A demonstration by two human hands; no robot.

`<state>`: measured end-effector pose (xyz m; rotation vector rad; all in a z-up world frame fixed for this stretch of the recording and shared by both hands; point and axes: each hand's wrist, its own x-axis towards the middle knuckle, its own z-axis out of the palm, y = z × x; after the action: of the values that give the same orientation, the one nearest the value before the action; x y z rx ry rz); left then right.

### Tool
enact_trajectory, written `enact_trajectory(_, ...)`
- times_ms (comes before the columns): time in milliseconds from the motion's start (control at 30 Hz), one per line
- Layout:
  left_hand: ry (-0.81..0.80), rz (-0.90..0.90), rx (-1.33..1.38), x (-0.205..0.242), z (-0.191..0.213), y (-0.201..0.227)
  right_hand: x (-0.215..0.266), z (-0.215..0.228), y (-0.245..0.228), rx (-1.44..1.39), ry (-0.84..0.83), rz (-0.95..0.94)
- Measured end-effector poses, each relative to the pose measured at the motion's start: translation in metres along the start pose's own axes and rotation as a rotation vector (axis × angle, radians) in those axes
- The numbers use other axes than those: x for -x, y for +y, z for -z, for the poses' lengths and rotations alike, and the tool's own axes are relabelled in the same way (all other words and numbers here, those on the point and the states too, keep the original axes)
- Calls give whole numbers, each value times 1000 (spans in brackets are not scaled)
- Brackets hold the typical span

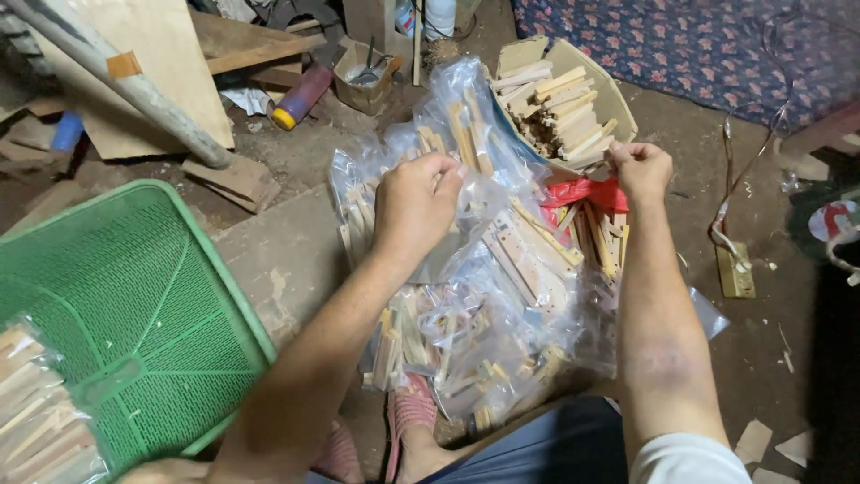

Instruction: The person sorts through wooden furniture components and places them into plastic bags, occasionally placing completed bags into a green basket.

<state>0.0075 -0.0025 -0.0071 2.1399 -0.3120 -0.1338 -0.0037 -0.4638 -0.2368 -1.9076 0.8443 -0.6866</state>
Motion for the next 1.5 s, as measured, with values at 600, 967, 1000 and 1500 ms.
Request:
enact_trajectory(600, 6, -130, 41, 3, -23, -4, 239, 52, -303, 59, -325, 969)
enact_trajectory(967, -2, -147, 59, 8, -20, -11, 249, 30, -292, 153, -408, 868)
enact_trajectory(1000, -6, -145, 61, 9, -20, -11, 250, 27, -290, 155, -409, 865)
enact_trajectory(1500, -29, -76, 72, 18, -7, -5, 44, -24, -62, 354, 26, 51)
